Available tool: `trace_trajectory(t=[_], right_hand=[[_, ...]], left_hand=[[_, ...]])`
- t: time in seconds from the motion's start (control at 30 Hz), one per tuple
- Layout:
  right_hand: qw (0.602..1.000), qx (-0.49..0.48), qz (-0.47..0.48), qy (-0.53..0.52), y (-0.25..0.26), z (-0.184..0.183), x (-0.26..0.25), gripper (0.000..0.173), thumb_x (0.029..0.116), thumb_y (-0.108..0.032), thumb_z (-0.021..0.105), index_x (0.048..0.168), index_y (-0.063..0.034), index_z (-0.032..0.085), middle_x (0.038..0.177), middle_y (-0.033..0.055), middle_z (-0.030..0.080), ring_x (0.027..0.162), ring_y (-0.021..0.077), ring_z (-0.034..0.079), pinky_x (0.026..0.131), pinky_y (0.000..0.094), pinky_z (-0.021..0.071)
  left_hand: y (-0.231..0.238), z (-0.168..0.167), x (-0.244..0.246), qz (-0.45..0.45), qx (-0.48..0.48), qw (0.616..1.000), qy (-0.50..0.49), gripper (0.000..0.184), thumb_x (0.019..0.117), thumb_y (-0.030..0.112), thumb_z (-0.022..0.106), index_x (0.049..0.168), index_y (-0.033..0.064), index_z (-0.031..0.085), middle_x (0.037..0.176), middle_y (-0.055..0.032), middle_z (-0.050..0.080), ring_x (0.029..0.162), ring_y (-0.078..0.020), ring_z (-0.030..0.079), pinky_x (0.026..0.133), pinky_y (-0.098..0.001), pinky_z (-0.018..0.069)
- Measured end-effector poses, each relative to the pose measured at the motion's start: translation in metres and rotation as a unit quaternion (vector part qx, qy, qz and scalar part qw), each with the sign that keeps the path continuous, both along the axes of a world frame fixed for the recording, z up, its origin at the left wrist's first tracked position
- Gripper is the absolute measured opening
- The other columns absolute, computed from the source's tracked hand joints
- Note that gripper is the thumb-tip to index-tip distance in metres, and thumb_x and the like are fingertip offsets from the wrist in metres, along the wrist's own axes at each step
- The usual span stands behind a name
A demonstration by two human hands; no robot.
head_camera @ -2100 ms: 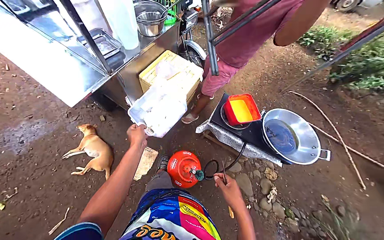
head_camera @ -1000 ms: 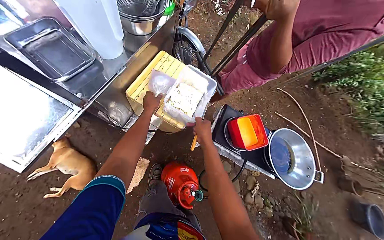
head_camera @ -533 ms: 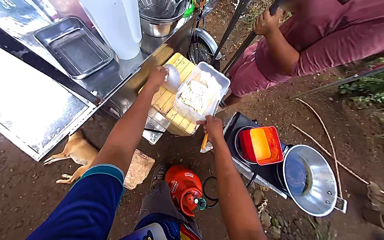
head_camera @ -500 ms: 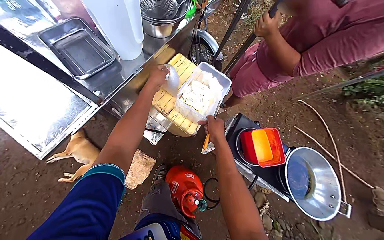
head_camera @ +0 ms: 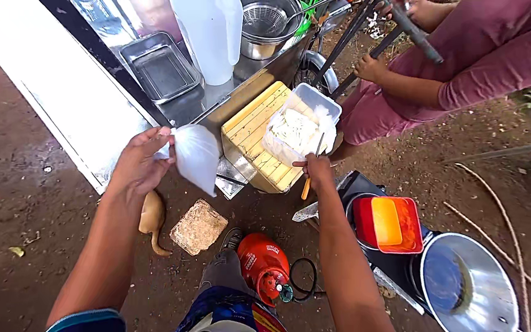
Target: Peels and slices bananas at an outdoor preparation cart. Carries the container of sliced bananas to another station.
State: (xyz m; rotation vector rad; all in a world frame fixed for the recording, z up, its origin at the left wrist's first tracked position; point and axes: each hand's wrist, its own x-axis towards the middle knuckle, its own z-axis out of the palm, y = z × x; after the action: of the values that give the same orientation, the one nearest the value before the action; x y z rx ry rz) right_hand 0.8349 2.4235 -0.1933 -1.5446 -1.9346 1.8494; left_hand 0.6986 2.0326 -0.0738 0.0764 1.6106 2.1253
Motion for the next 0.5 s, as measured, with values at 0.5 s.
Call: trace_trajectory(t=[0.5], right_hand=[[0.989, -0.071, 0.124, 0.047, -0.015, 0.004, -0.083, 0.052, 0.1094, -0.054, 0.038, 0.139, -0.0121, 0.049, 0.100, 0.0045, 0.076, 0.043, 0.0022, 0.042, 0.042, 0.0189, 0.0332]], left_hand=[[-0.103, 0.077, -0.065, 0.274, -0.112, 0.947, 0.127, 0.025, 0.1099, 0.015, 0.044, 0.088, 0.0229, 0.052, 0.072, 0.0121, 0.061, 0.058, 0.0009, 0.058, 0.057, -0.0153, 0.0523]])
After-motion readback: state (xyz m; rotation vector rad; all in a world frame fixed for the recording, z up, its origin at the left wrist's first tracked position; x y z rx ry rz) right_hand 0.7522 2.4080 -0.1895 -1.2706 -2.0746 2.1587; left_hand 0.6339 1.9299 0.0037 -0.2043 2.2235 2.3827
